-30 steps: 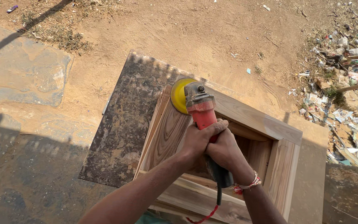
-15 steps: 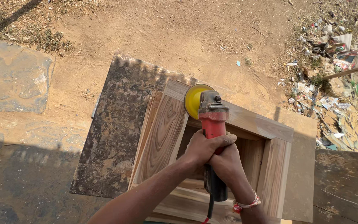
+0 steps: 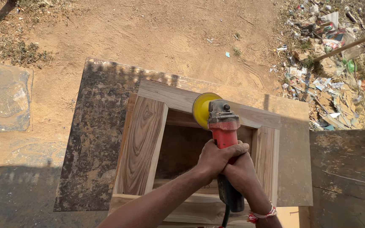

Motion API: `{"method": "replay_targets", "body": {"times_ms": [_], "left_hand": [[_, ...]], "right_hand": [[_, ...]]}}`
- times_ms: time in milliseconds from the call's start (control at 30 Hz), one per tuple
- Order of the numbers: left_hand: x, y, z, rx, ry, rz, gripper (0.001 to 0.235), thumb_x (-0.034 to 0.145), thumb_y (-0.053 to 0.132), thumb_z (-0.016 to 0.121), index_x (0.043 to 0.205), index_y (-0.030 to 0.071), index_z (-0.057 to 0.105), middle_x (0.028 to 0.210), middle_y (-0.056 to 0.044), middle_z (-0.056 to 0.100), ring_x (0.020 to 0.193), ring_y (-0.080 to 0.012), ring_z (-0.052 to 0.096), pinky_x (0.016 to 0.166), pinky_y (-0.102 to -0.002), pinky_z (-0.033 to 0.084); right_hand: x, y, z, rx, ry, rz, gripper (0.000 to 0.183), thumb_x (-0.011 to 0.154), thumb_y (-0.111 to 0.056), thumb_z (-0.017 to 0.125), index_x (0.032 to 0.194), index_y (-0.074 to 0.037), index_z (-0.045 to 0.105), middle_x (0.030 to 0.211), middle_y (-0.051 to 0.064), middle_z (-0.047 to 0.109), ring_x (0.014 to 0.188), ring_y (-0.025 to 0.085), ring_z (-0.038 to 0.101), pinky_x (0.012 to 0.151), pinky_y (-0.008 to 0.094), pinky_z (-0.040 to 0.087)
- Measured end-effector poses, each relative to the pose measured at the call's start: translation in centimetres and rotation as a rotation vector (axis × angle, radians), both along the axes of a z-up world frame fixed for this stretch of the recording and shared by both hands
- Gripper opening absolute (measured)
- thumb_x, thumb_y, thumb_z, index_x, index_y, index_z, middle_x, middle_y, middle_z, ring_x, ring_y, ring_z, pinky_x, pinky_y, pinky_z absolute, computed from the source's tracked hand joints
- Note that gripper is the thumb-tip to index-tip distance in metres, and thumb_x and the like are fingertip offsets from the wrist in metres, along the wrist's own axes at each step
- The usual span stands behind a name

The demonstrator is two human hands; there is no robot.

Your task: The person uses a red angle grinder with a yellow sanding disc to smooth the surface of a wooden frame resting on a workbench. They move the tool along the edges and flat surfaces of the frame, then briefly lift and reposition the frame to access different areas.

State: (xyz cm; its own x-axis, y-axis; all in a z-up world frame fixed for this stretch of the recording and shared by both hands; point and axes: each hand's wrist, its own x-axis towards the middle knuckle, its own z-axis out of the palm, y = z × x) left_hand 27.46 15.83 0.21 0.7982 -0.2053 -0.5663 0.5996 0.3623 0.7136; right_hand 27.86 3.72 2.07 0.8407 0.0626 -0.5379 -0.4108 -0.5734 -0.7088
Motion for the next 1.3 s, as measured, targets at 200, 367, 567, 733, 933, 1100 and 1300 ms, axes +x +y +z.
{"method": "replay_targets", "body": {"times_ms": [200,367,567,733,933,1100,1300], "left_hand": [[0.9,-5.4,-0.6,0.009,0.006,-0.129,0.052,0.076,0.049,0.08,0.097,0.002,0.073,0.089,-0.01,0.075,0.078,-0.0158,0.074,0.071,-0.034,0.061],[1.3,-9.8,-1.5,-0.002,-0.009,-0.207,0.052,0.076,0.048,0.081,0.096,0.001,0.073,0.09,-0.011,0.076,0.078,-0.0157,0.074,0.071,-0.034,0.06],[3.2,-14.6,-2.6,-0.016,-0.031,-0.353,0.052,0.074,0.044,0.084,0.093,-0.003,0.074,0.089,-0.011,0.076,0.076,-0.0172,0.072,0.068,-0.035,0.058],[2.3,-9.5,-1.9,0.065,-0.061,-0.192,0.046,0.074,0.042,0.082,0.096,0.003,0.076,0.088,-0.008,0.077,0.077,-0.0121,0.071,0.07,-0.03,0.057],[0.6,-1.6,-0.1,-0.083,0.049,0.27,0.043,0.079,0.034,0.079,0.101,-0.003,0.072,0.087,-0.012,0.076,0.075,-0.0177,0.072,0.069,-0.034,0.058],[2.9,-6.7,-1.6,-0.029,0.022,0.105,0.047,0.078,0.04,0.082,0.102,0.001,0.072,0.093,-0.009,0.076,0.079,-0.0134,0.072,0.072,-0.032,0.059],[5.7,-18.3,-3.0,-0.041,-0.031,-0.281,0.056,0.075,0.047,0.083,0.097,-0.003,0.072,0.088,-0.012,0.074,0.073,-0.0178,0.071,0.062,-0.035,0.058]], "right_hand": [[-0.2,-5.9,-1.3,-0.018,0.021,-0.093,0.039,0.074,-0.009,0.072,0.111,0.002,0.062,0.09,0.012,0.072,0.079,0.017,0.069,0.066,0.037,0.059],[-0.6,-10.6,-1.9,-0.083,0.023,-0.156,0.037,0.074,-0.008,0.073,0.109,0.003,0.065,0.089,0.013,0.073,0.077,0.017,0.07,0.066,0.038,0.058],[-0.9,-13.7,-2.0,-0.004,-0.011,-0.392,0.032,0.075,-0.002,0.068,0.106,0.006,0.066,0.091,0.016,0.073,0.074,0.021,0.072,0.064,0.04,0.058],[-0.3,-8.1,-0.3,0.067,-0.005,-0.142,0.034,0.074,-0.006,0.072,0.108,0.001,0.069,0.095,0.012,0.074,0.078,0.015,0.07,0.066,0.036,0.058],[2.5,-0.4,1.2,-0.096,-0.001,0.26,0.037,0.075,-0.015,0.07,0.106,0.004,0.062,0.088,0.021,0.075,0.085,0.026,0.078,0.074,0.039,0.061],[2.8,-5.6,0.3,-0.007,-0.103,0.103,0.036,0.074,-0.009,0.068,0.108,0.002,0.062,0.088,0.015,0.075,0.083,0.022,0.075,0.071,0.038,0.06],[2.3,-16.9,-1.5,0.055,-0.053,-0.274,0.028,0.075,0.001,0.063,0.102,0.009,0.065,0.085,0.017,0.072,0.069,0.022,0.071,0.059,0.037,0.059]]}}
